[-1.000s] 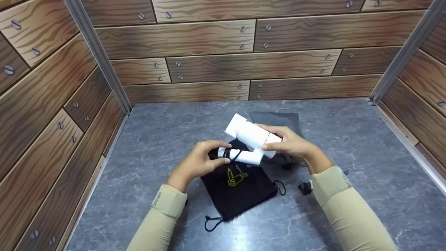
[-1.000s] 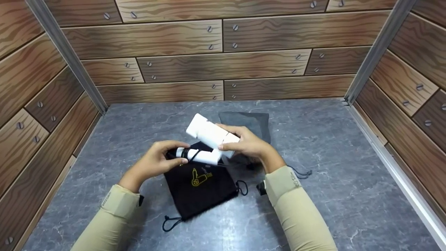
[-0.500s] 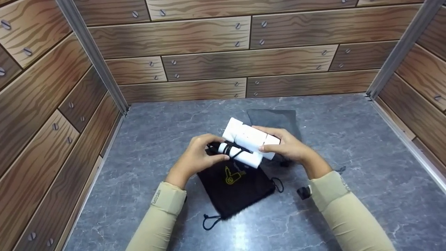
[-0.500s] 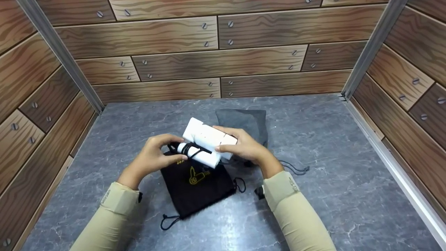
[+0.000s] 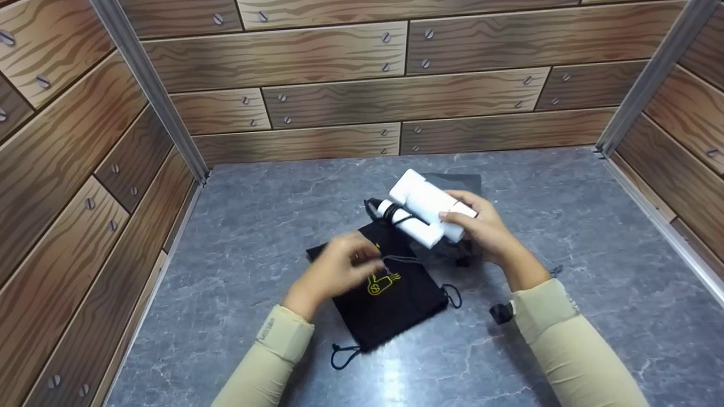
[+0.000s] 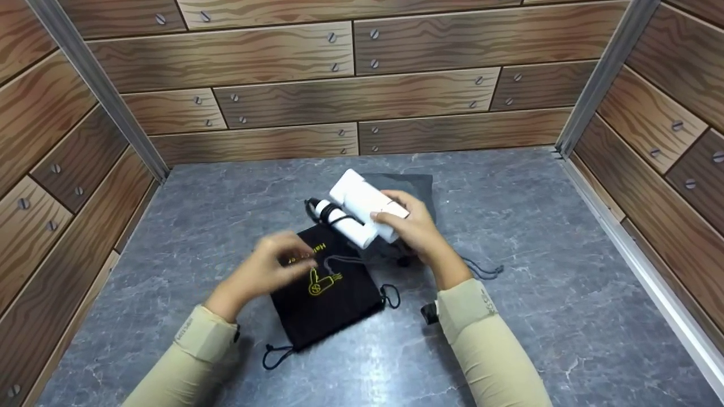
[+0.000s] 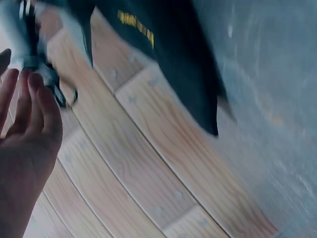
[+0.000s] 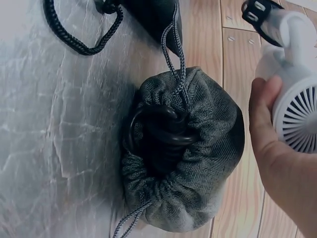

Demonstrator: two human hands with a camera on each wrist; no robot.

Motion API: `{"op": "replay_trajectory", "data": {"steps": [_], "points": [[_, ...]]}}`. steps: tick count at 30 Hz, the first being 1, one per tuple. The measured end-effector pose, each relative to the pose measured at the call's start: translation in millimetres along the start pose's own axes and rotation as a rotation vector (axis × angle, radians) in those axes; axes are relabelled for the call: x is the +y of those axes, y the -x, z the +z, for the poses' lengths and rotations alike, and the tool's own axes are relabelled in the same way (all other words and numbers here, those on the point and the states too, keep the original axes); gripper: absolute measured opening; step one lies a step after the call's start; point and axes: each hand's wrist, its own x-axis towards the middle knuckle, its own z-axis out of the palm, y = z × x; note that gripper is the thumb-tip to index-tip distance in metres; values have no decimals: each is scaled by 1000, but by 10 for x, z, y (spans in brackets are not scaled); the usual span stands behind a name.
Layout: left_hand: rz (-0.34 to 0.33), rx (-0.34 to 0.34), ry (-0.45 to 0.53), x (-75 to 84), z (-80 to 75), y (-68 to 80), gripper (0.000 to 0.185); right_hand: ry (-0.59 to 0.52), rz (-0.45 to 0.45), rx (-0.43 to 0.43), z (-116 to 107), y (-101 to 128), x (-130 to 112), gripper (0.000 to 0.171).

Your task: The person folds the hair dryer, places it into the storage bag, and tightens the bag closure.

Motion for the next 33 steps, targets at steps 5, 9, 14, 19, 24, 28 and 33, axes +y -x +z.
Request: {"op": "replay_trajectory", "data": {"steps": [5,9,14,19,24,28,33], "points": [[-88,-290,-45,48,189,2,23,15,6,43,-28,-3,-23,59],[-131,-374,-71,88,263,21,25,33,2,47,-28,10,-14,57],[-133,-418,-131,156,319,63,25,39,-8,38,-37,20,-2,56],[-138,-438,-157,207,363,101,34,40,-12,38,-47,33,2,57],[-149,-445,-178,227,396,114,40,40,-17,40,-49,42,5,57],[-127,-455,-196,226,426,110,37,36,-27,46,-46,48,-4,56],[-127,-501,-152,223,461,103,25,36,-25,53,-54,56,-3,56]]}}
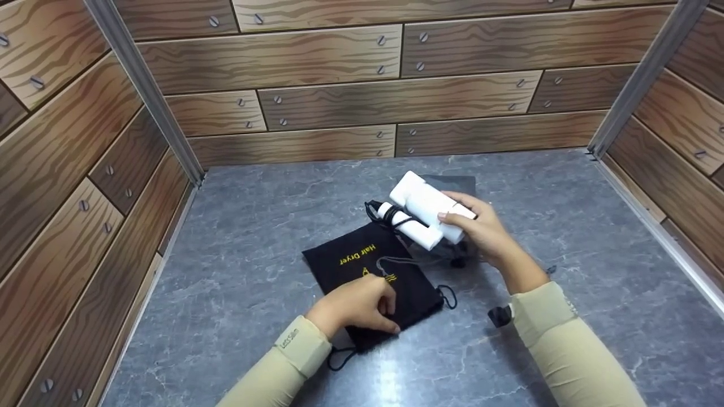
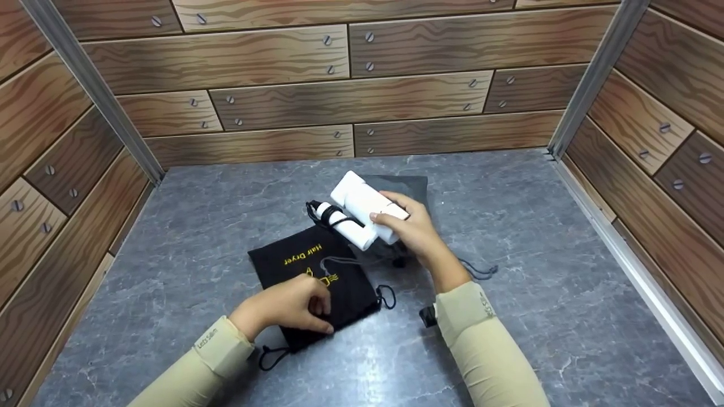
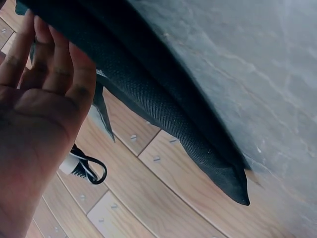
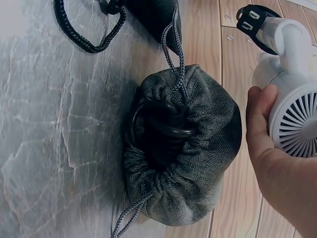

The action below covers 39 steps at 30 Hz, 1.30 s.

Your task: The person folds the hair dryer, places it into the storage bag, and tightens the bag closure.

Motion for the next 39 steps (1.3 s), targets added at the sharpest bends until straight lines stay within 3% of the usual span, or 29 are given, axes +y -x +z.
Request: {"op": "replay_trajectory", "data": {"steps": [5,9,24,32,39], "points": [[-26,6,-13,3,-20,-16,12,-15,12,7,-10,-2,-9,56],[-54,92,-32,-21,-63,-28,10,-29,10,0,-17,-2,-31,55],[-125,474,140,-176,-449,-83,7,-222,15,-41,5,77,-130,51],[-153,585,147,-221,-546,-98,9,-278,-52,-88,-32,112,-95,48],[-153,664,186,-242,-604,-86,10,-257,-118,-166,-101,161,-33,52]]}}
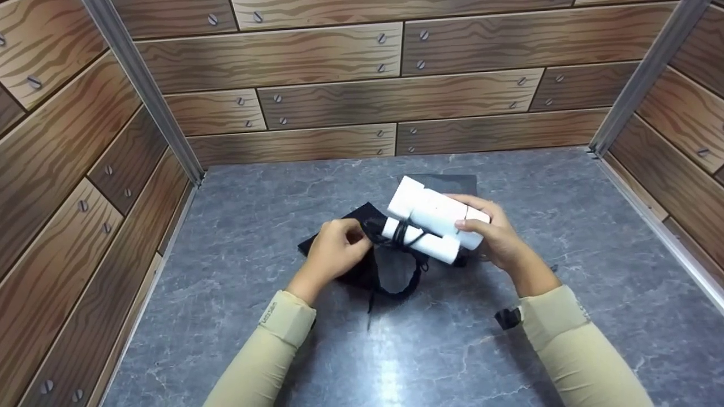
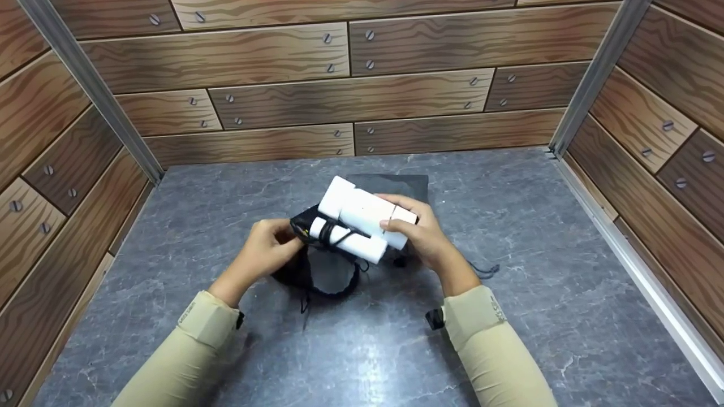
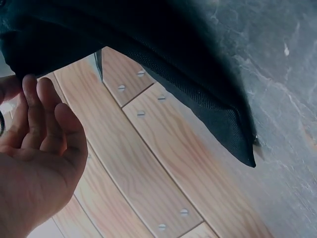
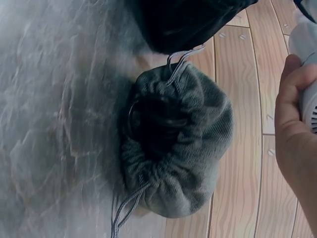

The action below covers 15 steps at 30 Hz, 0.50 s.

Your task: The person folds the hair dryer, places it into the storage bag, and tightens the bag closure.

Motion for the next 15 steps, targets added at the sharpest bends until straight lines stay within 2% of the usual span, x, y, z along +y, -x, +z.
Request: {"op": "replay_trajectory", "data": {"steps": [15], "points": [[-19,65,48,-7,-48,-17,9,53,-11,28,-74,79,48,58]]}}
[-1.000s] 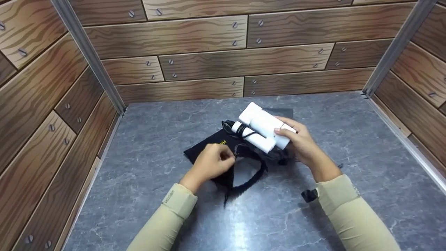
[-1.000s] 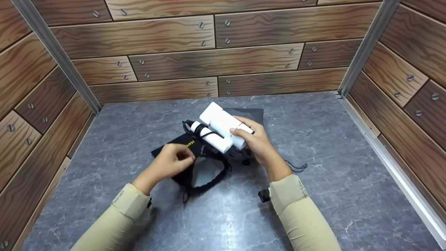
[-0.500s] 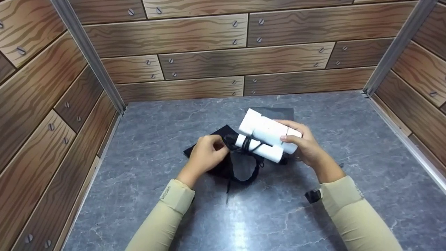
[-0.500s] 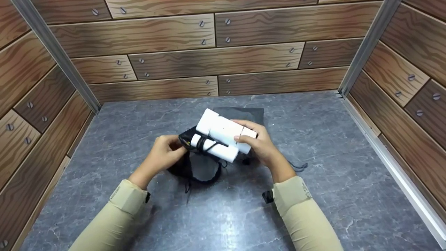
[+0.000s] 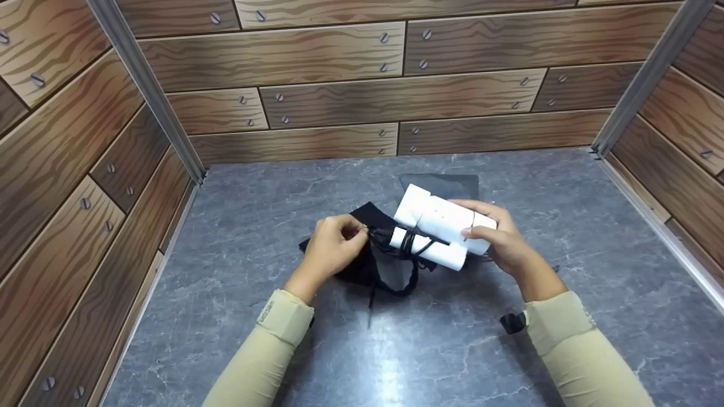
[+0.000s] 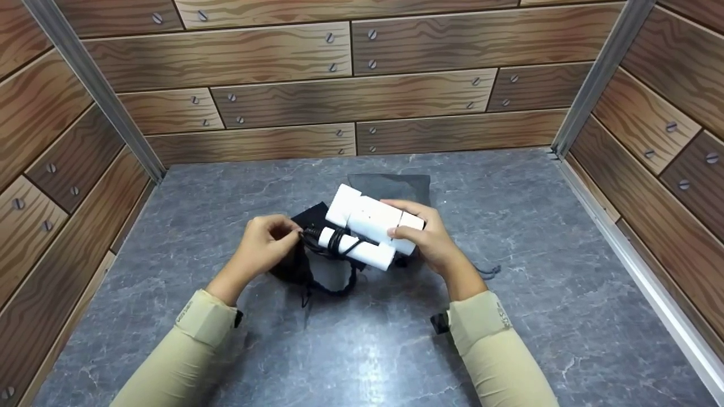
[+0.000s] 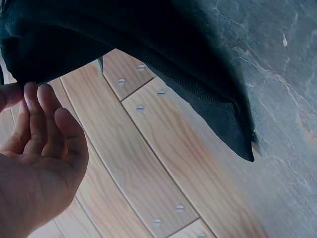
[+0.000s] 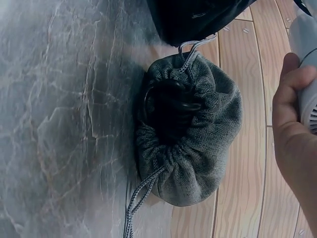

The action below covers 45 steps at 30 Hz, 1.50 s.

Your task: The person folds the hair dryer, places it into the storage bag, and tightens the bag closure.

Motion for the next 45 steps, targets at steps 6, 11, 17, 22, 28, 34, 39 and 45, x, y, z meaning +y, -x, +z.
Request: {"op": "replay_trajectory", "data": {"steps": [6,11,17,22,28,34,39,45], "points": [[0,15,-9,14,-6,-4,11,30,-20,-5,-1,2,-10,62],[-6,29,-2,25,-17,-8,11,60,-36,-14,-11,4,-11,64],[5,38,9,25,-18,-12,9,130,-40,-26,-10,2,1,66],[8,40,15,37,-9,-8,9,179,-64,11,20,8,-6,69],[4,38,16,53,21,-10,9,265,-89,9,89,22,-46,77],[-7,38,29,47,24,-5,10,336,-124,-49,176,35,-75,77],[-17,38,42,33,25,-15,10,386,-167,-77,217,41,-65,74],[-27,39,39,14,28,-15,10,388,-217,-100,240,61,-45,73]]}}
